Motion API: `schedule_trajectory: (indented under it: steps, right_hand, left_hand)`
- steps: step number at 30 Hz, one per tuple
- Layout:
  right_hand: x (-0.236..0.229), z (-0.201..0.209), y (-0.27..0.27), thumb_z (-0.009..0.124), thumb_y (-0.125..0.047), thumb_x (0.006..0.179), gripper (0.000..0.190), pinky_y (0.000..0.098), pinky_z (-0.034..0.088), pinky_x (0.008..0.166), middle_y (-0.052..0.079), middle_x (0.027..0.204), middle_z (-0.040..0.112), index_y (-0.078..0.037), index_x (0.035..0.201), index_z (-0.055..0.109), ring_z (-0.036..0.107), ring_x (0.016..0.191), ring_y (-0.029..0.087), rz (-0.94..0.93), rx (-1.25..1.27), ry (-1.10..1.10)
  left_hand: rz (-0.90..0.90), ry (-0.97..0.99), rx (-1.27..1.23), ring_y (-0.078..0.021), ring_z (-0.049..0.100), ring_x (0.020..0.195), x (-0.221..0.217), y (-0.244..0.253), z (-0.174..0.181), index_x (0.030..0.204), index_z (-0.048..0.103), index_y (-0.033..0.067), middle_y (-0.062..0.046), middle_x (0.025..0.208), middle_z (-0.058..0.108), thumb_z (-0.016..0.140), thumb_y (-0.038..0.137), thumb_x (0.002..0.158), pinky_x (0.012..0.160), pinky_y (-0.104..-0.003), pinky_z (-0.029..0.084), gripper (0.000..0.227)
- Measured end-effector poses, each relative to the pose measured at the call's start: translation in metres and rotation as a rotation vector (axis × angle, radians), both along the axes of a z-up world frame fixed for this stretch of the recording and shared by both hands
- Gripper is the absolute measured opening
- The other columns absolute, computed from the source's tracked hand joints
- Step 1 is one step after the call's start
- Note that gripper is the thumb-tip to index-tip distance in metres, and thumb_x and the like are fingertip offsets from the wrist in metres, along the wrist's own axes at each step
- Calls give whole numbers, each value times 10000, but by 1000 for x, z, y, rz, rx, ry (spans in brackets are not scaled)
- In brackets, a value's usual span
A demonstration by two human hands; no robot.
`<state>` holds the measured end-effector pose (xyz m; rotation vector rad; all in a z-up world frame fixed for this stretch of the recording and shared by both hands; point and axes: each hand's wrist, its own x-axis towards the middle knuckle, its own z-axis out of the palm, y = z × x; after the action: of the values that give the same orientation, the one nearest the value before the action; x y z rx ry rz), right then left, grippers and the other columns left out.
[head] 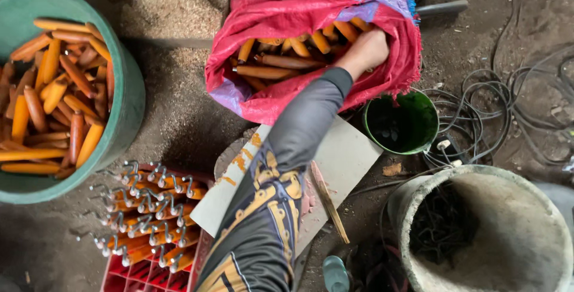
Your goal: The person scoops pink paste from a board and applies it to the metal tip of an orange handle using a small tool. They wipe the tip with a red cloth, then repeat the process on another handle, placing finished items into a red crate.
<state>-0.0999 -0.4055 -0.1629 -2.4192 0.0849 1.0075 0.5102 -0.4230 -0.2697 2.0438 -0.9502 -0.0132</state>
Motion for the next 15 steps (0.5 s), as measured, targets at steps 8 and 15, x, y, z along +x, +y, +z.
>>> schedule_trajectory:
  steps: [8,15]
  right_hand:
    - [109,45,-6,630,-254,802,663,423,397,1126,174,1453,557,-38,1419,522,514,1353,333,141,69,-122]
    - [222,174,-15,685,-307,768,707,439,408,1127,205,1434,563,-22,1397,533,518,1346,369,442,134,-677]
  left_hand:
    - [142,-74,367,-396,709,840,150,200,87,1102,713,62,-241,935,706,611,215,875,708,-519,540,292]
    - [-58,39,626,-430,643,995,92,256,88,1138,718,60,-238,1068,687,612,301,919,859,-513,501,343]
